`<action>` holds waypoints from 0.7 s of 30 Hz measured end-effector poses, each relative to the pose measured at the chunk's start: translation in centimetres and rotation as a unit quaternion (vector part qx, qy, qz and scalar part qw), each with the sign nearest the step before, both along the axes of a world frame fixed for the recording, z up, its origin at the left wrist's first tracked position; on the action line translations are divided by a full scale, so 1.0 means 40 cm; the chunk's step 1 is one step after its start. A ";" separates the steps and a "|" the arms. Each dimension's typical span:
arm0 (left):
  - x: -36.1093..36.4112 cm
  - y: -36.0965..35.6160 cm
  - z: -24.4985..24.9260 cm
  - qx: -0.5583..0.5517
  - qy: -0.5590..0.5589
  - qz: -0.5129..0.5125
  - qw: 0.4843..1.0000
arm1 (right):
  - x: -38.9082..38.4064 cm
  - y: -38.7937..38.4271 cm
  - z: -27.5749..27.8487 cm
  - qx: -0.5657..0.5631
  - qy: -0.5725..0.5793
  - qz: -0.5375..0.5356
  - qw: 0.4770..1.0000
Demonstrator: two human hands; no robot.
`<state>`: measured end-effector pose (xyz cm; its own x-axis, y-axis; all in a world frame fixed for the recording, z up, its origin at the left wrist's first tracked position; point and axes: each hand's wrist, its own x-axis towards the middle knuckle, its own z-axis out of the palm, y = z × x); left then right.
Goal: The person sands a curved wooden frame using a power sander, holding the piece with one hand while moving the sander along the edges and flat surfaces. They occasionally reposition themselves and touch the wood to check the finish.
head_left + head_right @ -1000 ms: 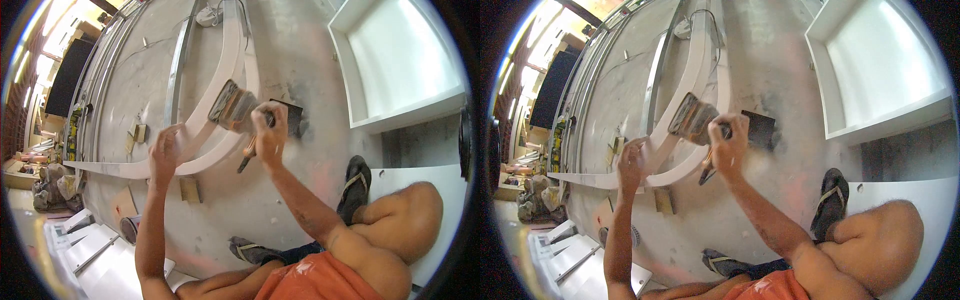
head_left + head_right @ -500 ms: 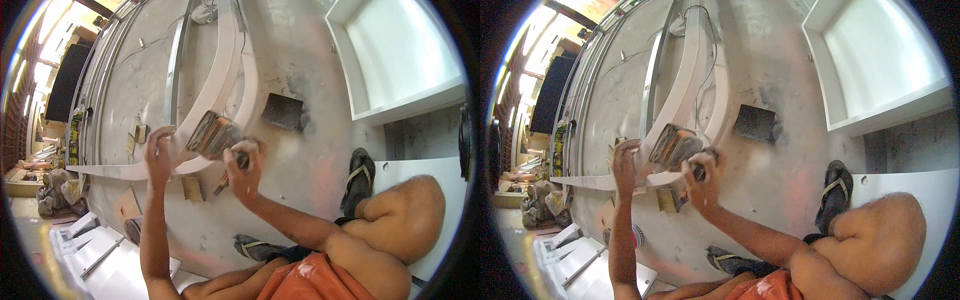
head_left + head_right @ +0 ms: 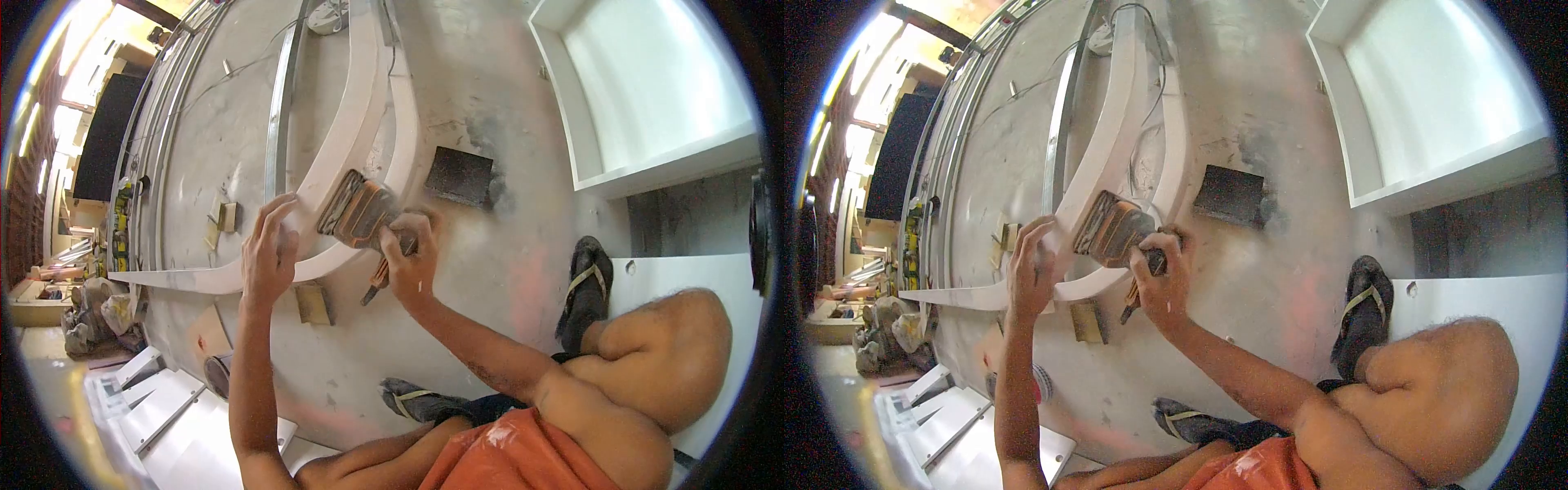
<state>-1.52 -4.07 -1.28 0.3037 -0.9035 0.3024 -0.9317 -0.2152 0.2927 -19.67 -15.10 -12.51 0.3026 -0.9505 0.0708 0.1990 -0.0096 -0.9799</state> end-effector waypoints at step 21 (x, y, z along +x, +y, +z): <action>-0.025 -0.007 -0.021 0.057 -0.095 0.055 0.992 | 0.048 -0.386 0.017 0.014 -0.023 0.021 0.999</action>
